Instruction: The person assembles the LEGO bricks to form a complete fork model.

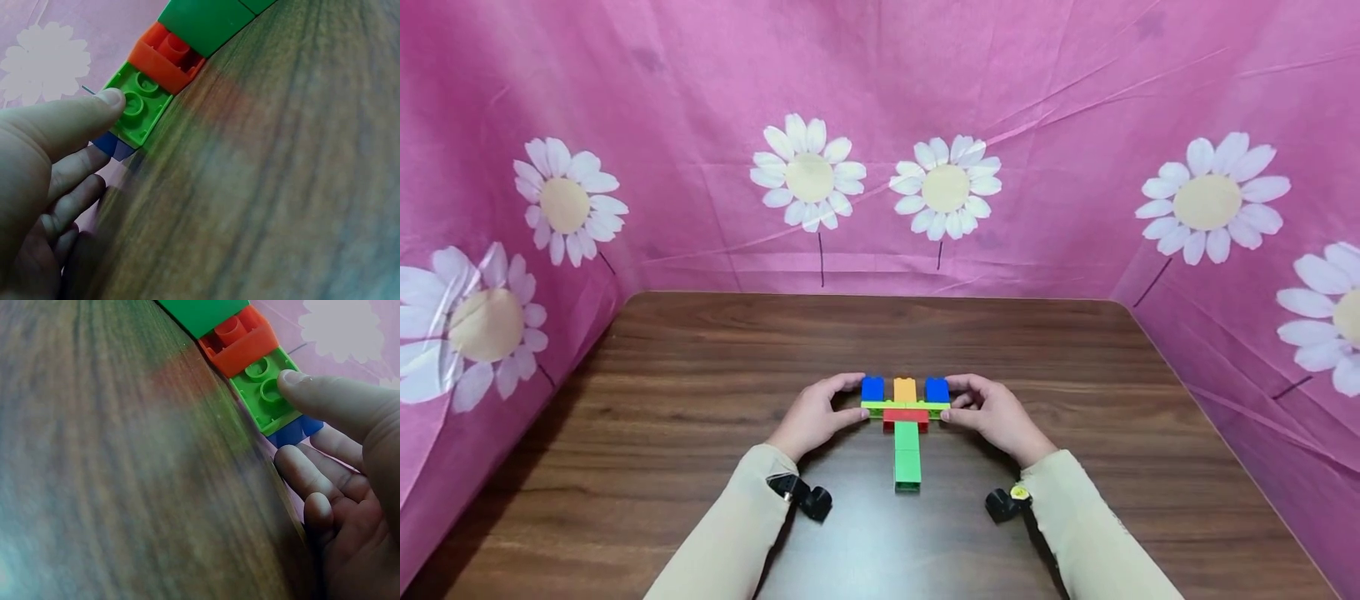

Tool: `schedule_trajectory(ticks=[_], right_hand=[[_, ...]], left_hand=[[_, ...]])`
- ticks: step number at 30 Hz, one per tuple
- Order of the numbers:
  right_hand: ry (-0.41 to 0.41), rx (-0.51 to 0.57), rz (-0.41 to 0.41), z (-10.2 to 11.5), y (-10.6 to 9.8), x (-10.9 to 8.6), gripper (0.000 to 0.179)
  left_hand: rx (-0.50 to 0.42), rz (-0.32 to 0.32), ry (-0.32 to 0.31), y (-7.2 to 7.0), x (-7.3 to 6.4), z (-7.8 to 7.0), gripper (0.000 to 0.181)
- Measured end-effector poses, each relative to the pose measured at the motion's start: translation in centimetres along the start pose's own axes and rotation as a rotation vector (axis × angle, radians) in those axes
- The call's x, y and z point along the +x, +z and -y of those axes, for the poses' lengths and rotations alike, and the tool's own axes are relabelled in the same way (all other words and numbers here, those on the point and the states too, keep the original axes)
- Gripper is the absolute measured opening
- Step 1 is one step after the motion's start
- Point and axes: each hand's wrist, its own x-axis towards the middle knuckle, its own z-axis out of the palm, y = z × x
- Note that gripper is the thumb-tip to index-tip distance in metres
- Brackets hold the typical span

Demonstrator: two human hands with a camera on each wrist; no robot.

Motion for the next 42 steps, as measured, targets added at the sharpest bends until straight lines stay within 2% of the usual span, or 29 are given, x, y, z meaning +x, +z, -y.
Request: schedule_trajectory(ticks=[7, 18, 26, 35, 42], right_hand=[[0.019, -0.044, 0.007, -0.4, 0.1, -0.3, 0.053], [0.015, -0.058, -0.007, -0.2, 0.7, -0.8, 0.055], [0.035, -0.058, -0.026, -0.9, 0.3, -1.6, 0.055], [0.002, -0.041, -0.040, -1.1, 0.8, -1.6, 0.052], [0.013, -0.031, -0.045, -1.1, 0.7, -2.0, 0.051]], left_hand=[[0.004, 0.011, -0.014, 0.4, -0.4, 0.1, 0.055], [0.027, -0.025, -0.014, 0.6, -1.3, -0.1, 0.054], [0.028, -0.006, -0.005, 1.5, -1.1, -0.1, 0.055], [0.012, -0.011, -0.004, 1.5, -1.0, 0.5, 0.055], [0.004, 0.003, 0.001, 1.5, -1.3, 0.3, 0.056]])
